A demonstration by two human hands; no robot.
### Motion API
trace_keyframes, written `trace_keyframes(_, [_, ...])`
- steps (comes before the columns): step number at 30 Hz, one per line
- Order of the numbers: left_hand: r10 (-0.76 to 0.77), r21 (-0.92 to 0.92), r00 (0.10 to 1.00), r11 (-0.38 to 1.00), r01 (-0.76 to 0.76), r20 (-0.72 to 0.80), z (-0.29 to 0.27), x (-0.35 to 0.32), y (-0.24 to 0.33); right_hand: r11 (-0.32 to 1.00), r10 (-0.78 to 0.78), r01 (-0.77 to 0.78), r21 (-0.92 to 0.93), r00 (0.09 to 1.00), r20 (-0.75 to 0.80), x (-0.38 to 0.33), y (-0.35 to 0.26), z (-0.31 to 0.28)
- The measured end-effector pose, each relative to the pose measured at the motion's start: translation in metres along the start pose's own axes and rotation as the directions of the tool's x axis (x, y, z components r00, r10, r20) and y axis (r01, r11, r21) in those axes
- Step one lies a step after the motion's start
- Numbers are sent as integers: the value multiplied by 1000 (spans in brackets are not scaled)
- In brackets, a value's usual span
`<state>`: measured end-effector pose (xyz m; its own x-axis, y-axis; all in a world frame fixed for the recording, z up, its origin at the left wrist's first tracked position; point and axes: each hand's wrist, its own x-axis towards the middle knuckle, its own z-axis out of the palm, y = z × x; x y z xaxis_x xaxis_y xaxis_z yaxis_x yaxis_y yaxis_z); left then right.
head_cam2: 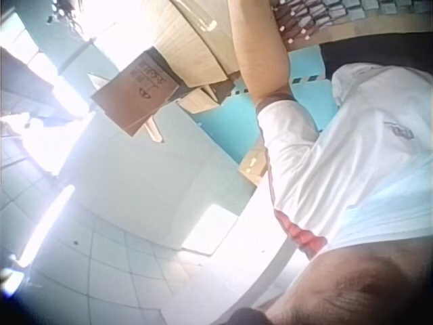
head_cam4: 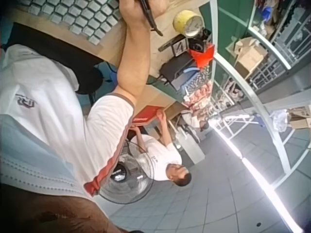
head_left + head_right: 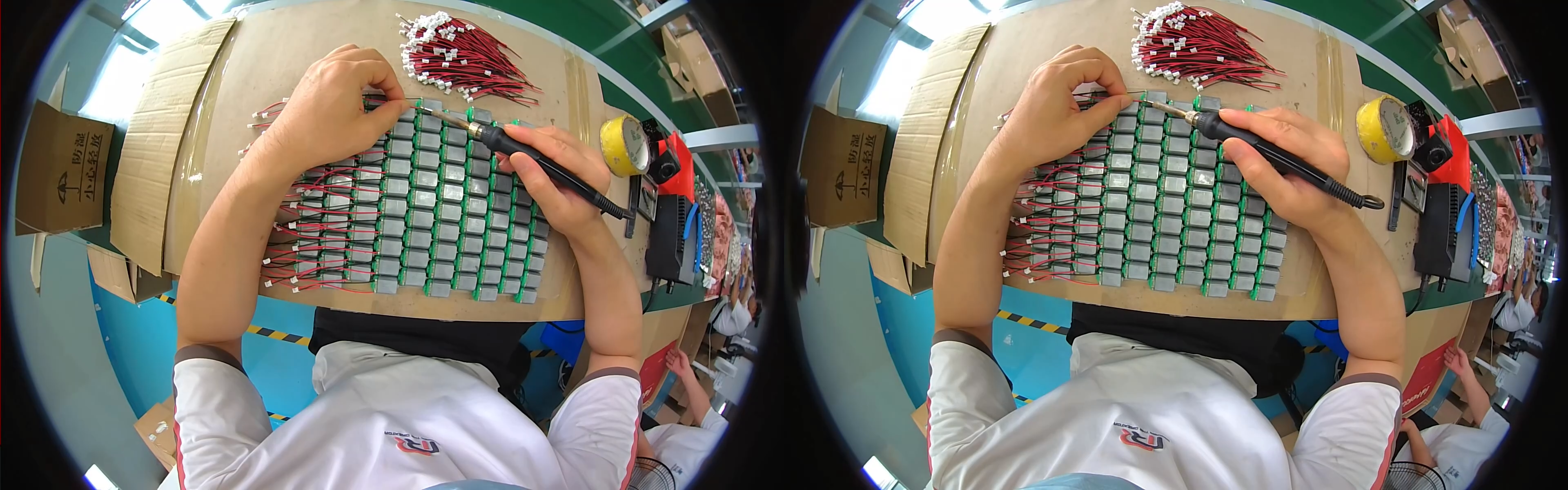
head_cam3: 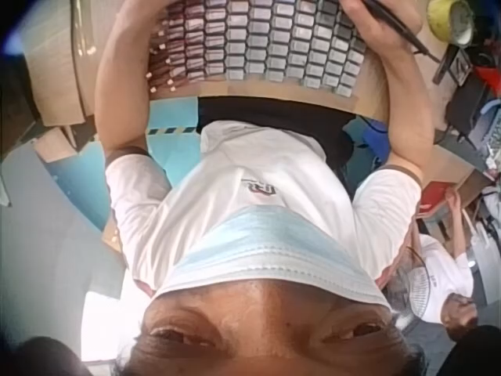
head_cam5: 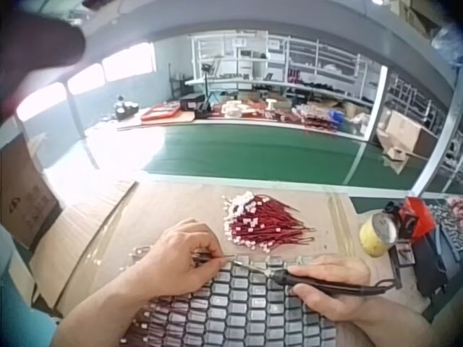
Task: The person solders wire leads onto electronic components arranged on the table using a soldering iron.
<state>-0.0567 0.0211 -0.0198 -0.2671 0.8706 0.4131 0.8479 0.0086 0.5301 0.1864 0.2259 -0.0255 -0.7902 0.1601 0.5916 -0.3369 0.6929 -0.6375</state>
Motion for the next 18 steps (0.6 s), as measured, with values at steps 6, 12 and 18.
trace_keyframes(6, [8,4,1000,1000,-8,-1,0,0,-1,999,11,-10,34,1000,-18,-2,0,1])
trace_keyframes(12, [0,-8,1000,1000,0,2,0,2,0,999,24,-23,46,999,-24,0,-3,-4])
trace_keyframes(18, [-11,-1,1000,1000,11,-3,0,1,1,990,65,-45,132,985,-159,8,9,-15])
